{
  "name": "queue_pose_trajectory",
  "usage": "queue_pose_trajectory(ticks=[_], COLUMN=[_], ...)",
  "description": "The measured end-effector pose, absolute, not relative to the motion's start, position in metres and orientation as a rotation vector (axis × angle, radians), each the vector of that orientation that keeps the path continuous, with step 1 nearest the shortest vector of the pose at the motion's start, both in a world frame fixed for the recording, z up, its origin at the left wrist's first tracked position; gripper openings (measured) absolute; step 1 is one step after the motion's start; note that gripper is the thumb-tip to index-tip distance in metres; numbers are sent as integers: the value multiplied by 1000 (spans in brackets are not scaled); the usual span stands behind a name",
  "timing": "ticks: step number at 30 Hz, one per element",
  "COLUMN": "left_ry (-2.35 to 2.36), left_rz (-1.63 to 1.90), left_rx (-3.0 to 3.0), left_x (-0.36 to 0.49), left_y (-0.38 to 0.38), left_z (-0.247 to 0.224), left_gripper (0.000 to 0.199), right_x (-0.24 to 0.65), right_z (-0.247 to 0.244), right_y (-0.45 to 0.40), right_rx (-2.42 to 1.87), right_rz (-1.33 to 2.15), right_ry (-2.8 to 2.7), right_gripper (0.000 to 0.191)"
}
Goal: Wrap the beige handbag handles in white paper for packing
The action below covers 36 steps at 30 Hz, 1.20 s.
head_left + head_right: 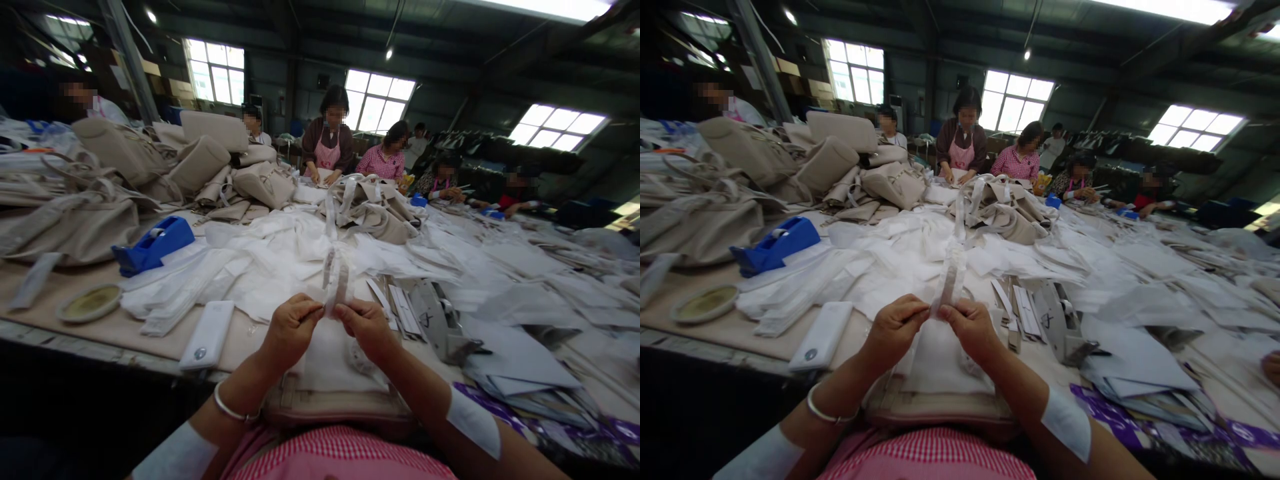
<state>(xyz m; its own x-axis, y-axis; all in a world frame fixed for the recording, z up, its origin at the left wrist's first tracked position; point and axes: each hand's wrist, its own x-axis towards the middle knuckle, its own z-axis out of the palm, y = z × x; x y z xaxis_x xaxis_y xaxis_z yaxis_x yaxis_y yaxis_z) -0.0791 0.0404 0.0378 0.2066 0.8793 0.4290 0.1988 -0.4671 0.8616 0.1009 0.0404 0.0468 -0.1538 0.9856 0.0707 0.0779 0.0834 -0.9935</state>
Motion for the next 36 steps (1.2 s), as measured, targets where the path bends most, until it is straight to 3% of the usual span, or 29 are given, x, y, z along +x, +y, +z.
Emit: queue_pose_trajectory(ticks=[5,10,17,23,28,31,36], left_ry=[1099,1382,926,802,842,897,854], left_rz=[1306,1205,1031,954,1074,1166,1270], left_rx=[2283,2434,1915,1059,956,1201,1839], left_x=[-79,-64,-79,-80,-66,-67,-71], left_y=[44,39,41,48,44,38,31], left_z=[31,27,44,45,42,45,44], left_gripper=[25,27,17,39,33,21,17], right_x=[92,89,99,96,96,107,120], right_z=[40,34,42,41,42,50,62], right_y=[41,41,39,35,32,34,42], right_rx=[-1203,-1250,-1225,-1099,-1081,-1027,-969], right_rz=[1211,1126,924,370,13,321,1483], right_ry=[-1339,-1369,-1595,-2030,-2223,-2214,-1625], right_gripper=[39,31,23,22,26,25,42])
